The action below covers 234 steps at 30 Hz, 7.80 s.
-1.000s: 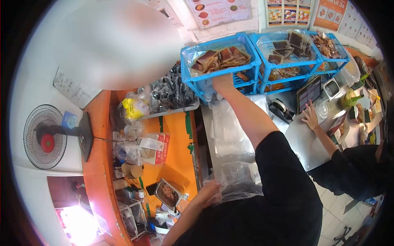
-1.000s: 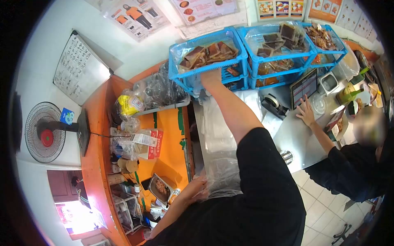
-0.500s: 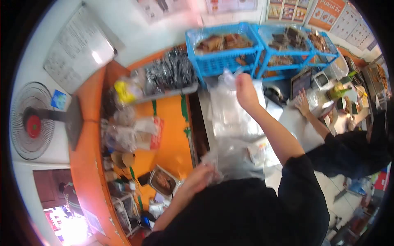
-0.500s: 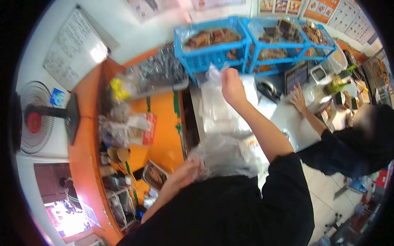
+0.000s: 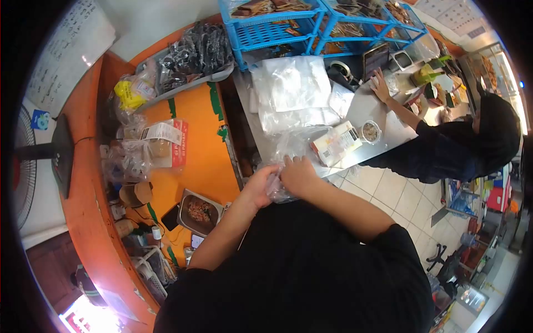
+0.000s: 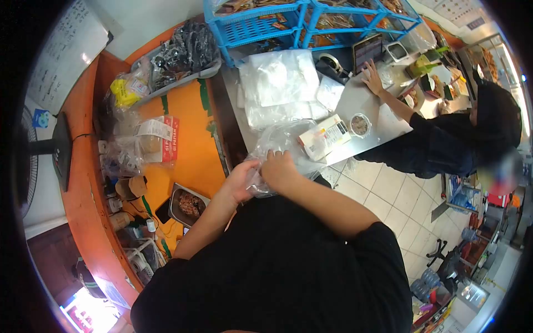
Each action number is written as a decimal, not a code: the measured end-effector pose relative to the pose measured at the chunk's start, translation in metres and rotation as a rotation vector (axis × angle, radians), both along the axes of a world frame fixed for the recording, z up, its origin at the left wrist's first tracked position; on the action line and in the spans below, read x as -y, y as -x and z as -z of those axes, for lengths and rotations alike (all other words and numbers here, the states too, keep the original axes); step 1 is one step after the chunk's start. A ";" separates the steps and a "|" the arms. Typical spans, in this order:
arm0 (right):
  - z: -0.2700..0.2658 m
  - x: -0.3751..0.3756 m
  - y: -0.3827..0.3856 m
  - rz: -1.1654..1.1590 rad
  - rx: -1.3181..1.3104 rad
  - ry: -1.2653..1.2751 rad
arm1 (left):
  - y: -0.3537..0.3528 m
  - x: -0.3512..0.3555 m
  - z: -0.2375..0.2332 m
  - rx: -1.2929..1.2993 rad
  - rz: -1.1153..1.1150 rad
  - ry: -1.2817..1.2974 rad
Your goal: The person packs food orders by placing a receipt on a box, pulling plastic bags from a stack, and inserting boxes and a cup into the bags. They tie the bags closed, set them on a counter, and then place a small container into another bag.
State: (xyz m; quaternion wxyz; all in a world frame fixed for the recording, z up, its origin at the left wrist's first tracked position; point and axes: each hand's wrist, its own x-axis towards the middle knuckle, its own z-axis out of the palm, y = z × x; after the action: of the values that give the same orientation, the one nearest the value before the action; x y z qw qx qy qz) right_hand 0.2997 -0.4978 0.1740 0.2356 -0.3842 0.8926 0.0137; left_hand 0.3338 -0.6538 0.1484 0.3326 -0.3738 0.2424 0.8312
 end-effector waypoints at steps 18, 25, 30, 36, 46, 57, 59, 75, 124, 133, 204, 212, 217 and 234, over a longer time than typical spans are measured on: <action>0.068 -0.160 0.094 -0.245 -0.206 0.094 | -0.007 0.041 -0.023 -0.244 0.206 0.543; 0.031 -0.196 -0.025 0.388 0.029 0.348 | 0.024 0.016 -0.010 -0.154 0.307 0.122; -0.022 -0.277 -0.064 0.897 0.053 0.266 | 0.056 -0.040 -0.007 -0.135 0.408 -0.348; -0.180 -0.292 -0.045 1.016 -0.306 0.344 | 0.063 -0.061 0.007 -0.161 0.471 0.245; -0.106 -0.119 0.007 0.444 0.260 0.860 | 0.061 -0.047 0.011 -0.275 0.270 0.140; 0.054 -0.059 0.024 0.259 -0.201 0.084 | 0.067 -0.061 0.011 -0.297 0.417 0.740; 0.078 -0.047 0.030 0.207 -0.188 0.117 | 0.072 -0.049 0.011 -0.352 0.373 0.799; -0.162 -0.084 0.060 -0.250 0.077 0.209 | 0.055 0.061 -0.066 -0.864 0.692 1.183; -0.078 -0.104 -0.003 1.524 0.148 1.114 | 0.242 0.153 -0.203 -1.217 -1.094 1.484; -0.059 -0.125 -0.008 1.359 0.273 1.322 | 0.066 -0.068 -0.027 -1.611 0.824 1.341; -0.044 -0.360 0.153 0.186 0.506 1.126 | 0.117 -0.302 -0.167 -1.163 0.515 1.832; -0.025 -0.321 0.204 0.115 0.357 1.237 | 0.119 -0.288 -0.177 -1.124 0.495 1.825; -0.015 -0.308 0.233 0.137 0.375 1.060 | 0.118 -0.264 -0.172 -1.034 0.242 1.680; -0.031 -0.297 0.170 0.827 1.758 1.242 | 0.100 -0.321 -0.145 -1.498 0.726 1.452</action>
State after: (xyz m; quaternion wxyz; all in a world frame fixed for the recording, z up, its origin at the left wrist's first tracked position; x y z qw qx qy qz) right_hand 0.1299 -0.2012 0.2049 0.5329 0.0110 0.3306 -0.7789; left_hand 0.2337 -0.3330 0.2933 0.0275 0.2112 0.9082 0.3603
